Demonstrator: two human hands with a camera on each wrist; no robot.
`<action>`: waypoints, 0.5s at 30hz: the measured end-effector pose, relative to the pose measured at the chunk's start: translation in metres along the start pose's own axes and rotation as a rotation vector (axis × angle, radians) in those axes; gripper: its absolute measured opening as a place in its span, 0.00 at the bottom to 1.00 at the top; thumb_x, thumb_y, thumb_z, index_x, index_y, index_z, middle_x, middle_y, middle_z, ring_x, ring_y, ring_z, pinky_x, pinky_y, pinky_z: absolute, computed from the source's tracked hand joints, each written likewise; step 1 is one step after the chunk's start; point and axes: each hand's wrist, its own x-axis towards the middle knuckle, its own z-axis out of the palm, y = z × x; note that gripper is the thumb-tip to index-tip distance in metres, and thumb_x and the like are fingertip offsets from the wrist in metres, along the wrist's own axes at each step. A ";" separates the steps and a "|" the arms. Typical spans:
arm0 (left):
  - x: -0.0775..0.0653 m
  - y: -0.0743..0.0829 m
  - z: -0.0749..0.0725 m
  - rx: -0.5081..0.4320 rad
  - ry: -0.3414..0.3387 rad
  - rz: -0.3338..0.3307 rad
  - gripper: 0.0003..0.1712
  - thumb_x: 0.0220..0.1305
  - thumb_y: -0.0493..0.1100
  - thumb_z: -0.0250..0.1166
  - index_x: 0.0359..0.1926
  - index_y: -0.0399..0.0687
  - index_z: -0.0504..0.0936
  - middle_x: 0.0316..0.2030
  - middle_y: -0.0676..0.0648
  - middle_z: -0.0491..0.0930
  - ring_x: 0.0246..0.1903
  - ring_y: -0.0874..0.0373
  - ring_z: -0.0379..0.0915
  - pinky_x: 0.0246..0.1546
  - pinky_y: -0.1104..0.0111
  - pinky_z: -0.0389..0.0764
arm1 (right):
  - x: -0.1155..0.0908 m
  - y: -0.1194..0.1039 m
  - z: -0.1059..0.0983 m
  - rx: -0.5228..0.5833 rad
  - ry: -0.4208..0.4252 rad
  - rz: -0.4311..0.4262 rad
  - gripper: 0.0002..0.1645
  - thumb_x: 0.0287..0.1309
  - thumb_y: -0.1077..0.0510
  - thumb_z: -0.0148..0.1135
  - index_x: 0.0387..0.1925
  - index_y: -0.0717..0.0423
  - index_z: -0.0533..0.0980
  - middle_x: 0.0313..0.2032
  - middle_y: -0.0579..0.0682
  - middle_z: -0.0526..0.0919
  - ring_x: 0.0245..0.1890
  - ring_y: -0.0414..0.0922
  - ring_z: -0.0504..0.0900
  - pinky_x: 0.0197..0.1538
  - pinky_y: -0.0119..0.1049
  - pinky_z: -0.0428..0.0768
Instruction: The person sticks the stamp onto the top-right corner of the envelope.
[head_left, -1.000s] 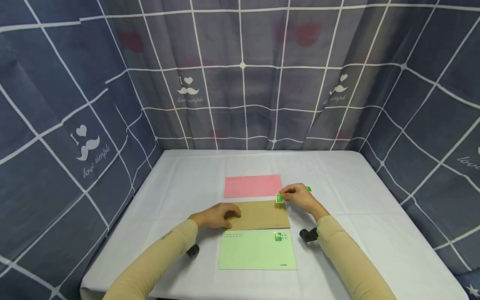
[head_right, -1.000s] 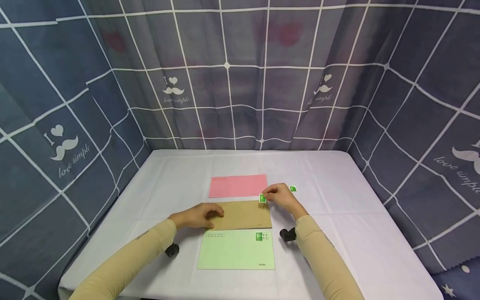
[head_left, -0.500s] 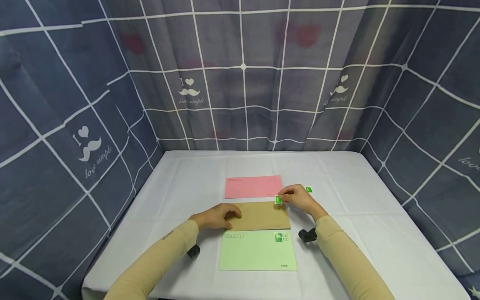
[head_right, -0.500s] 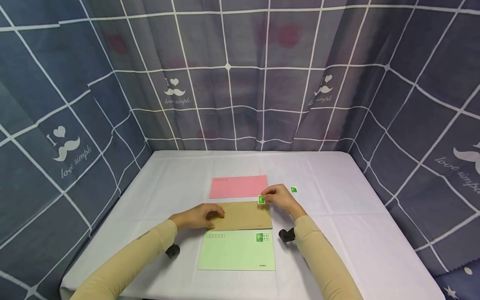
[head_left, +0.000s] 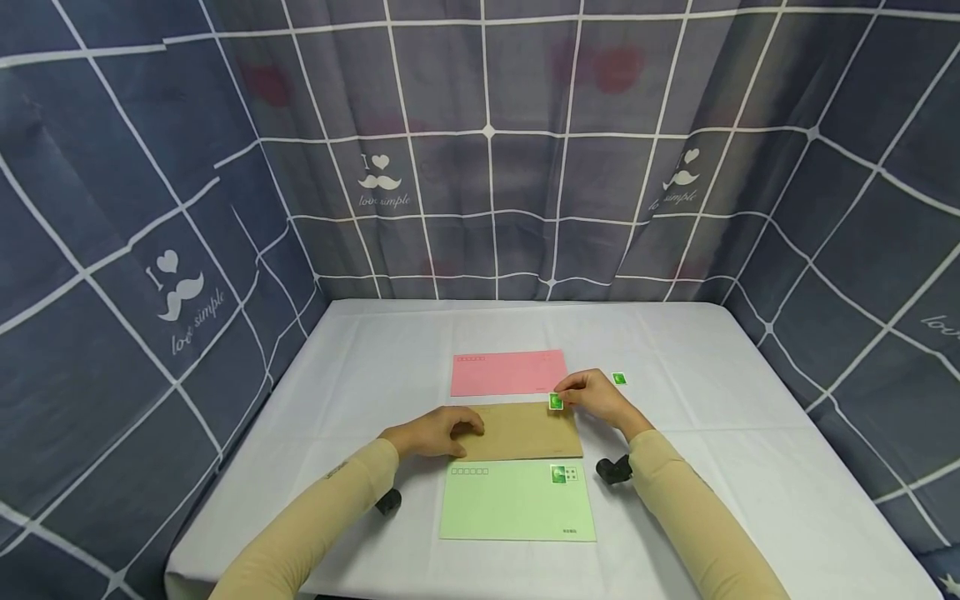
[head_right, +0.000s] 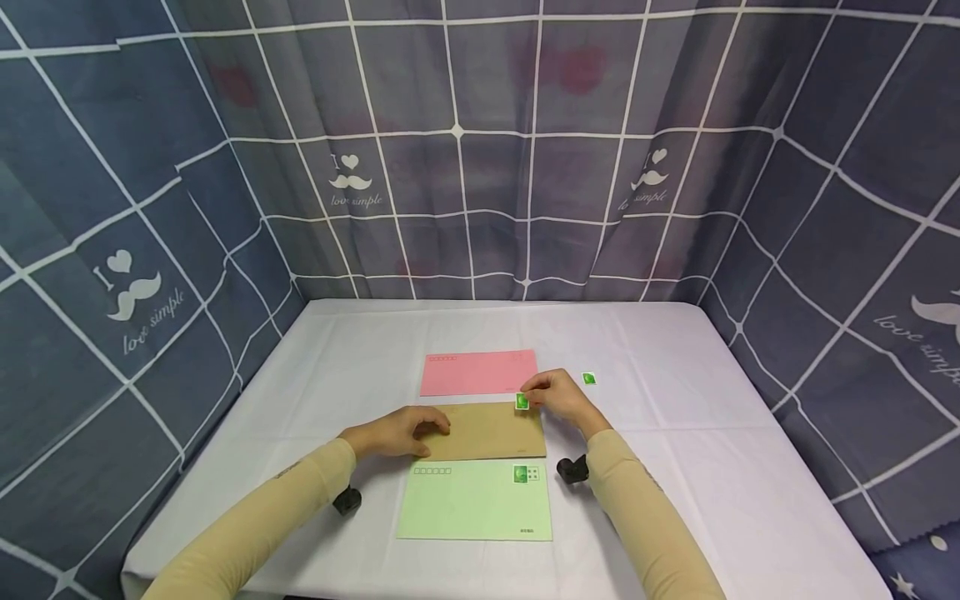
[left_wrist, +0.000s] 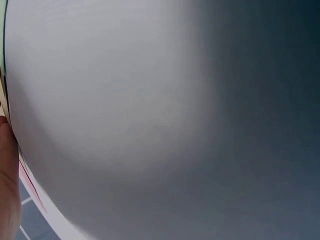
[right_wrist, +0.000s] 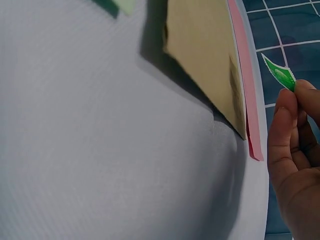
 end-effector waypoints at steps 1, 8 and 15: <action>0.000 0.000 0.000 0.001 0.000 0.002 0.22 0.59 0.32 0.72 0.53 0.51 0.80 0.56 0.54 0.79 0.65 0.54 0.69 0.68 0.58 0.71 | 0.000 0.000 0.000 -0.003 0.000 -0.002 0.09 0.64 0.66 0.62 0.43 0.66 0.83 0.36 0.54 0.87 0.33 0.43 0.80 0.40 0.39 0.83; 0.000 0.001 0.001 0.012 0.003 -0.001 0.23 0.59 0.31 0.72 0.54 0.51 0.80 0.57 0.53 0.78 0.66 0.54 0.69 0.69 0.60 0.70 | -0.001 0.001 0.001 -0.004 -0.006 0.011 0.09 0.65 0.66 0.62 0.43 0.66 0.83 0.36 0.53 0.87 0.33 0.42 0.81 0.39 0.36 0.83; -0.001 0.002 0.002 -0.009 0.001 -0.006 0.23 0.58 0.31 0.72 0.53 0.50 0.80 0.56 0.53 0.79 0.65 0.53 0.70 0.68 0.58 0.71 | 0.000 0.004 0.004 -0.034 -0.021 0.017 0.09 0.65 0.66 0.62 0.43 0.66 0.83 0.39 0.56 0.86 0.32 0.41 0.81 0.37 0.34 0.82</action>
